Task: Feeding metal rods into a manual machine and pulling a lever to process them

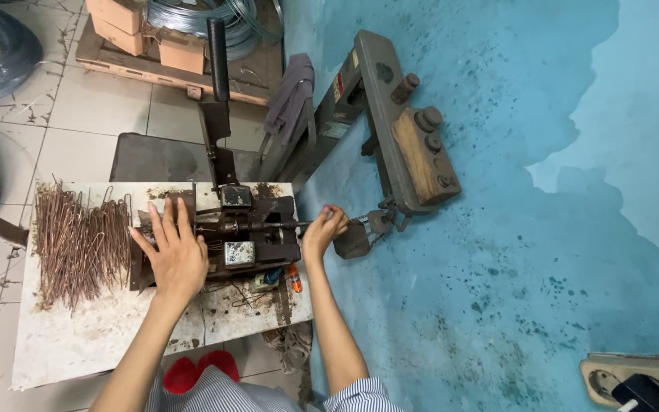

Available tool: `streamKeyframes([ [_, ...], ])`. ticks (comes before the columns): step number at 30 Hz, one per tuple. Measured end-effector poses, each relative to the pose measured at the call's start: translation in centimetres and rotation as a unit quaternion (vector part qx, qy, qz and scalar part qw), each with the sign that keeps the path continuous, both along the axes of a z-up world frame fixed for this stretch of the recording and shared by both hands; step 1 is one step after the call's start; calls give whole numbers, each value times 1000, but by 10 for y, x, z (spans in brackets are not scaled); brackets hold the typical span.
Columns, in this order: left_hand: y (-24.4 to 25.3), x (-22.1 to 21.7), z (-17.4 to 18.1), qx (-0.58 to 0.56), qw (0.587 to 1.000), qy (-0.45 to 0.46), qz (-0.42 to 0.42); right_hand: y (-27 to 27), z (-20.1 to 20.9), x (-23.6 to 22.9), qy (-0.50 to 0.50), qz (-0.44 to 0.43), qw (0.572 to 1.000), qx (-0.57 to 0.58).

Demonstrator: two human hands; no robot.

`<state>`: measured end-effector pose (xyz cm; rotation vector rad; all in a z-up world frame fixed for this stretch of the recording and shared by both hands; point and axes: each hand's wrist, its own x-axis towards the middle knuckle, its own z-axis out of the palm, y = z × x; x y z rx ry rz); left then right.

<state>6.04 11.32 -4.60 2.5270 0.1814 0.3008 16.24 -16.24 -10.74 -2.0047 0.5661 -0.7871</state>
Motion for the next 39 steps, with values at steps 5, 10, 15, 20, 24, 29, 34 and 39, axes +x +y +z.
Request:
streamKeyframes([
  [5,0,-9,8,-8,998,-61,17,77,90,-42,-28,275,938,-210],
  [10,6,-14,-7,-6,990,-137,43,134,115,-60,75,492,806,-319],
  [15,20,-22,-20,5,984,-153,94,140,87,-51,52,461,801,-379],
  [20,20,-24,-27,17,988,-116,105,136,82,-53,78,457,812,-354],
  [24,11,-20,-27,57,987,-140,58,135,82,-52,57,459,818,-342],
  [29,25,-22,-28,-37,984,-147,95,136,79,-55,-3,442,823,-356],
  [34,92,-26,-78,-131,920,-296,223,167,83,-74,-95,474,819,-308],
  [39,158,-34,-170,-18,925,-70,373,231,74,-122,-44,606,794,-13],
])
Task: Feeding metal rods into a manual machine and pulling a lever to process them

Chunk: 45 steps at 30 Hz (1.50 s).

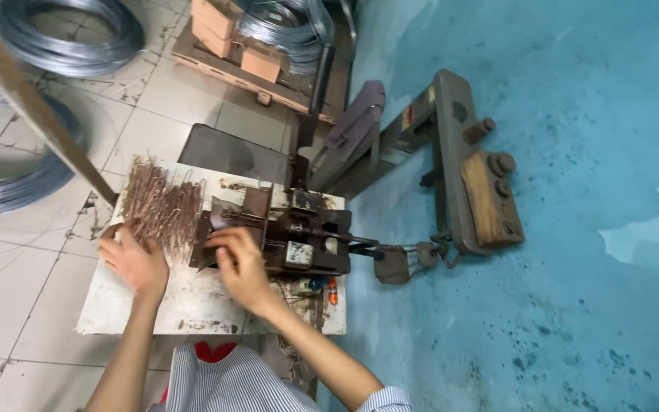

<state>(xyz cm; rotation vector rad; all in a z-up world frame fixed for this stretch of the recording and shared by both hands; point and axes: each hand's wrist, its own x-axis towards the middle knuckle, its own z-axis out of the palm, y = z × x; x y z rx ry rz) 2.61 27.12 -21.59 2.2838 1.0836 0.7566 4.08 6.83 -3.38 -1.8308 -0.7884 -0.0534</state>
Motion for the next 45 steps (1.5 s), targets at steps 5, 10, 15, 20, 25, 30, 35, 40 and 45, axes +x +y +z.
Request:
streamKeyframes([
  [5,-3,18,-27,85,983,158,-42,50,-67,0,190,20,981,-37],
  [10,0,36,-65,101,945,285,-124,57,-66,-4,274,-39,957,-84],
  [15,-3,45,-50,180,953,222,-104,40,-81,6,322,-32,933,-154],
  [20,-6,52,-47,126,952,249,-127,34,-81,5,313,-15,936,-158],
  [25,-19,21,20,18,987,118,-107,33,-67,1,297,6,945,-138],
  [30,-25,2,97,-174,946,-238,-133,43,3,-11,221,37,967,-120],
  [35,-34,-15,203,-219,915,-293,-172,32,43,-18,28,-17,985,-168],
  [40,-48,-14,249,-238,895,-312,-209,0,55,-7,-61,-82,976,-193],
  [45,-75,-4,257,-303,880,-281,-234,-52,23,16,98,-135,984,-56],
])
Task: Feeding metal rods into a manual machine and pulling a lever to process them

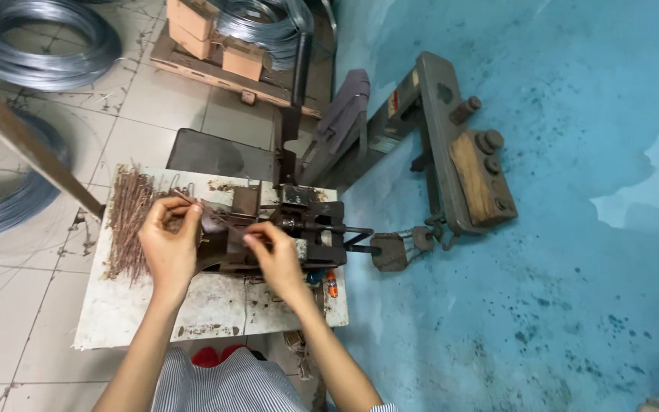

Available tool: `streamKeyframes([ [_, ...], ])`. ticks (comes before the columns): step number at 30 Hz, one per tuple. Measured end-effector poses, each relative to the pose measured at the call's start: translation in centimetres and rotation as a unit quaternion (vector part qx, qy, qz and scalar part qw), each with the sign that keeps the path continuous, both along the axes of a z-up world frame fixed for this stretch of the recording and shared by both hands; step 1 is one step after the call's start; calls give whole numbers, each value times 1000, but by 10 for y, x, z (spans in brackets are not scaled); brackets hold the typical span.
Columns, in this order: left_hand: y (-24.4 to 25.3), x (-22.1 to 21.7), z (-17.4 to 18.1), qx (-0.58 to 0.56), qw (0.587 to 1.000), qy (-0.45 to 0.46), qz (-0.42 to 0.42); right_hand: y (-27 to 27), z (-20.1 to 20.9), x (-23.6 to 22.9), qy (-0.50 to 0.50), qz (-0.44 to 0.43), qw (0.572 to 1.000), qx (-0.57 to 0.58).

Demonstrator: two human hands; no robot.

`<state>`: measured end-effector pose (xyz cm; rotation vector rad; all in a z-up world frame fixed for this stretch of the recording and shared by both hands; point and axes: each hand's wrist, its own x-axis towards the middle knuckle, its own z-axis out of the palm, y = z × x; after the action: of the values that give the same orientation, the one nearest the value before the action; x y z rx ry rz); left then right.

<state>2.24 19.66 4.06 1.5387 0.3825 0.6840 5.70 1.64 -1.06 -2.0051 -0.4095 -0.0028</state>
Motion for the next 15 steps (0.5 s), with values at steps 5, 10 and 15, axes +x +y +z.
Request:
streamKeyframes([
  [5,-14,10,-18,45,990,95,-93,-61,26,19,28,-59,998,-1],
  [10,-15,21,-73,86,976,165,-115,-108,22,47,20,-69,996,-60],
  [15,-5,17,-84,158,970,150,-103,-127,24,60,18,-31,992,-120],
])
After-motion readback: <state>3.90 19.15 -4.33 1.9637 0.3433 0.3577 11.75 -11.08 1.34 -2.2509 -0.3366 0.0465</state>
